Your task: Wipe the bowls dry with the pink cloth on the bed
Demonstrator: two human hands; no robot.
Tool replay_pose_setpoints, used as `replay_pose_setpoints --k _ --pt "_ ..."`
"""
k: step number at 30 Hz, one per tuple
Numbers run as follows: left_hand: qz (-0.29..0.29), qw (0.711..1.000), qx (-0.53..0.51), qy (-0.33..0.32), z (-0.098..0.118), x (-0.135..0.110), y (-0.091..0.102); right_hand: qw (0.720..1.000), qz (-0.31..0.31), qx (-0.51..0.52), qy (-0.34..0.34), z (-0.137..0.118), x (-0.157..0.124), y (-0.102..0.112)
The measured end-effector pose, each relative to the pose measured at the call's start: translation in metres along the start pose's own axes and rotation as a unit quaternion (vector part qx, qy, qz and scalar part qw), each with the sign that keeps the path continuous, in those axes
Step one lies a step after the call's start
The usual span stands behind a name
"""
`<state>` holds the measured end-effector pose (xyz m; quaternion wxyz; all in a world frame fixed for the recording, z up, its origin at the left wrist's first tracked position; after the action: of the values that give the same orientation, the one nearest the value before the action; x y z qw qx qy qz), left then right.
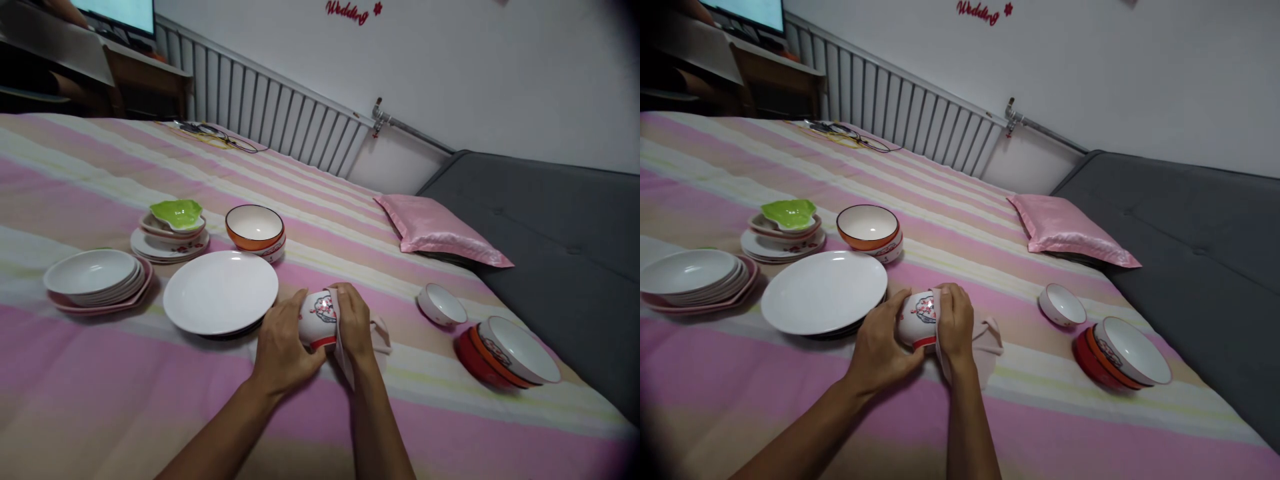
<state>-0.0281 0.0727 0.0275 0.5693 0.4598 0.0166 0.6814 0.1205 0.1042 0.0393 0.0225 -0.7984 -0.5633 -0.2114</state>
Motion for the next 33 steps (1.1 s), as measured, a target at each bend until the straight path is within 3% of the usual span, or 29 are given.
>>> replay_pose_setpoints --k 3,6,11,14,21,24,28,30,33 --pt "-0.002 0.999 0.012 -0.031 0.007 -0.001 0.001 0.983 -0.033 -0.157 0.093 -0.021 -0.006 -0.008" --pt "-0.006 0.999 0.008 -0.053 0.011 -0.002 0.001 0.953 -0.048 -0.268 0.135 -0.035 -0.012 -0.015" --pt "-0.021 0.998 -0.001 -0.054 0.008 -0.001 -0.004 0.941 -0.052 -0.301 0.144 -0.037 -0.014 -0.018" --pt "-0.045 0.999 -0.014 -0.023 0.001 -0.003 -0.012 0.96 -0.034 -0.252 0.118 -0.026 -0.007 -0.009" --pt "-0.168 0.973 -0.055 0.149 -0.019 -0.007 -0.036 1.0 0.019 -0.004 0.007 0.015 0.009 0.014" --pt "-0.162 0.968 -0.072 0.18 -0.02 -0.004 -0.035 0.992 0.049 0.099 -0.054 0.029 0.011 0.014" --pt "-0.144 0.969 -0.089 0.182 -0.021 0.0 -0.036 0.954 0.095 0.232 -0.166 0.049 0.011 0.01" --pt "-0.123 0.973 -0.101 0.166 -0.021 0.003 -0.034 0.939 0.104 0.26 -0.198 0.056 0.011 0.008" --pt "-0.095 0.978 -0.111 0.148 -0.019 0.006 -0.029 0.939 0.093 0.259 -0.206 0.06 0.012 0.007"
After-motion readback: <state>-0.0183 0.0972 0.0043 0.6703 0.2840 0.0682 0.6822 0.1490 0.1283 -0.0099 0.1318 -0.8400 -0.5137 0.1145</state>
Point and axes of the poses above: each hand's wrist, its own x-axis towards the middle knuckle, its own y-axis out of the back of the hand, z = x × y, the point moved 6 cm from there along x, towards the middle knuckle, and after that the axes turned 2 degrees about x, right-handed, at the moved point
